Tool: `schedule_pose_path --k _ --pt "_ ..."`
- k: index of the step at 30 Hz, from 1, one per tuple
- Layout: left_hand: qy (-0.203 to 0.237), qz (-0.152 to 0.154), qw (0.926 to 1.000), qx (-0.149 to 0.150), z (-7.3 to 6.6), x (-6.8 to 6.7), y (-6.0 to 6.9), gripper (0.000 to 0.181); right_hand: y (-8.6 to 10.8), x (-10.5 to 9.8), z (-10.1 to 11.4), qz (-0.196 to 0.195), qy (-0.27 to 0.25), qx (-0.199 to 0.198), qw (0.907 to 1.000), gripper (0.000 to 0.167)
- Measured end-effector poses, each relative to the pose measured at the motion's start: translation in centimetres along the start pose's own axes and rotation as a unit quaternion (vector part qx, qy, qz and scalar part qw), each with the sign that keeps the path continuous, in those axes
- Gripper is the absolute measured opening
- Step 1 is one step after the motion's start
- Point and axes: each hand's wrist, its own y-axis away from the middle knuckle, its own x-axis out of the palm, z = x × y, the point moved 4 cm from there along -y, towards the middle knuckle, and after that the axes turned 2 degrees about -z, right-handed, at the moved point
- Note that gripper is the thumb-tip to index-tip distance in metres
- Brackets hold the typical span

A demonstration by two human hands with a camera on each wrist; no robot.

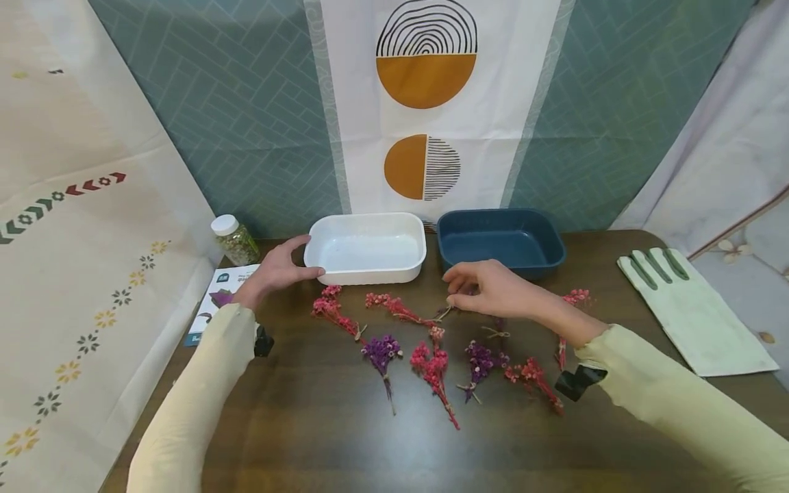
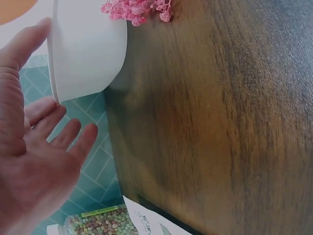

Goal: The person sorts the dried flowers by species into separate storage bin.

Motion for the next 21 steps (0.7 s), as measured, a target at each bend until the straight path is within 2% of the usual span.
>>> schedule_pose_path --k 6,11,17,21 --pt "-0.027 -0.001 0.9996 0.012 0.0 -0.1 -0.3 0.095 -3.7 2.9 1.8 0.009 -0.055 0.016 0.9983 0.035" --pt "-0.028 -0.005 0.9995 0.016 0.1 -0.1 -0.3 0.094 -6.6 5.8 2.8 0.018 -0.089 0.026 0.9955 0.033" --pt "-0.022 0.0 0.9996 0.017 0.1 0.0 -0.4 0.095 -8.8 9.0 4.6 0.03 -0.137 0.017 0.99 0.035" --pt "-0.013 -0.001 0.9998 0.012 0.1 -0.1 -0.3 0.096 -9.8 10.7 5.5 0.021 -0.122 0.021 0.992 0.038"
